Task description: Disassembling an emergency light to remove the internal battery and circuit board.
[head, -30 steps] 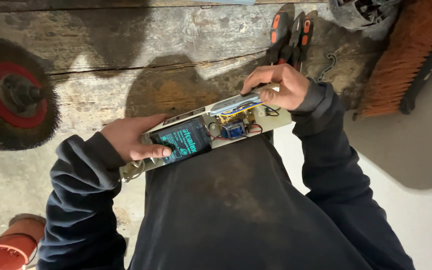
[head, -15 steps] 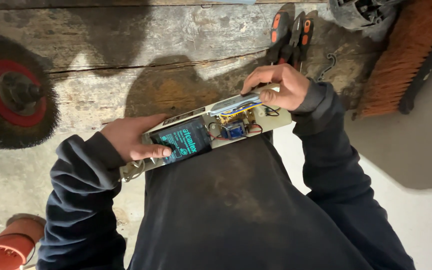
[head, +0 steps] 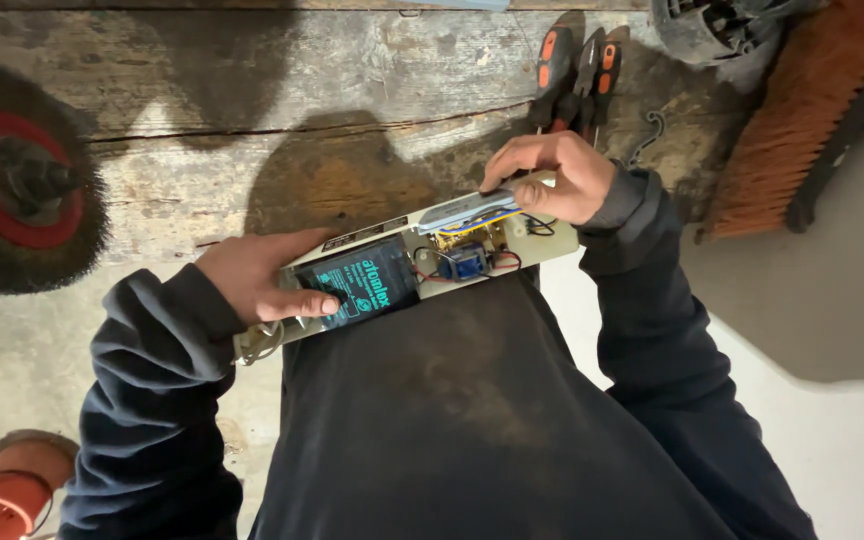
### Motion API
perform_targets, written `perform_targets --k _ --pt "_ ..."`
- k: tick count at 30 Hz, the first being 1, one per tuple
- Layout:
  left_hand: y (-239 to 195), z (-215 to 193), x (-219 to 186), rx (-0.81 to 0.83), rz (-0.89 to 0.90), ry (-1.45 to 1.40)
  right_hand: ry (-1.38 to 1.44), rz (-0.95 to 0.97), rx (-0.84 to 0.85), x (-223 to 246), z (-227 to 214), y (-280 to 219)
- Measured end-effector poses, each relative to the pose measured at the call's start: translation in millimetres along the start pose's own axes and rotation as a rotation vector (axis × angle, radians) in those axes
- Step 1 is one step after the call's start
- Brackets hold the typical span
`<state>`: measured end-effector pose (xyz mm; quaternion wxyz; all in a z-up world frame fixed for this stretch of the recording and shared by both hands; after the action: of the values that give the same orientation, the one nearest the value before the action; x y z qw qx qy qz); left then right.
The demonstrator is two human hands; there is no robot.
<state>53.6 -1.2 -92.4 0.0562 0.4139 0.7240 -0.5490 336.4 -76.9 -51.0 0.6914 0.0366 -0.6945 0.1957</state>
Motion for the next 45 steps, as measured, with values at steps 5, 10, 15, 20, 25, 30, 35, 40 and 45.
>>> perform_targets --k 5,10,15,20,25,30,35,40,45 --pt "-6 -10 -14 0.005 0.005 -0.044 0.001 -0.006 0.008 -6 -1 -3" --pt "-8 5 -4 0.020 -0.032 -0.059 0.006 0.044 -0.008 -9 2 -4" --pt "-24 7 -3 -0.198 0.109 -0.231 0.575 -0.164 -0.351 0 -5 -16" --pt "-43 8 -8 -0.329 0.216 -0.487 0.829 -0.368 -0.454 -10 24 -17" --pt "-63 2 -19 -0.405 0.199 -0.538 0.933 -0.508 -0.427 -3 32 -7" --pt "-81 -31 -49 -0.436 0.116 -0.334 0.825 -0.495 -0.613 22 26 -13" --pt "-102 -59 -82 -0.433 0.106 -0.217 0.580 -0.527 -0.838 43 5 -29" --pt "-111 -59 -89 -0.453 0.089 -0.159 0.655 -0.548 -0.842 45 8 -38" --pt "-109 -52 -86 -0.477 0.082 -0.135 0.801 -0.610 -0.780 24 20 -46"
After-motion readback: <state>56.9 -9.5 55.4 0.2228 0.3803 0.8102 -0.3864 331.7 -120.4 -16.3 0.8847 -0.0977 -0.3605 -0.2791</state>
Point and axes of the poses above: each hand's wrist, its own y-axis towards the middle knuckle, its own z-axis out of the palm, x = y × z, the point moved 10 cm from there along y, towards the middle knuckle, and after that the axes turned 14 degrees about y, right-handed, at the moved point
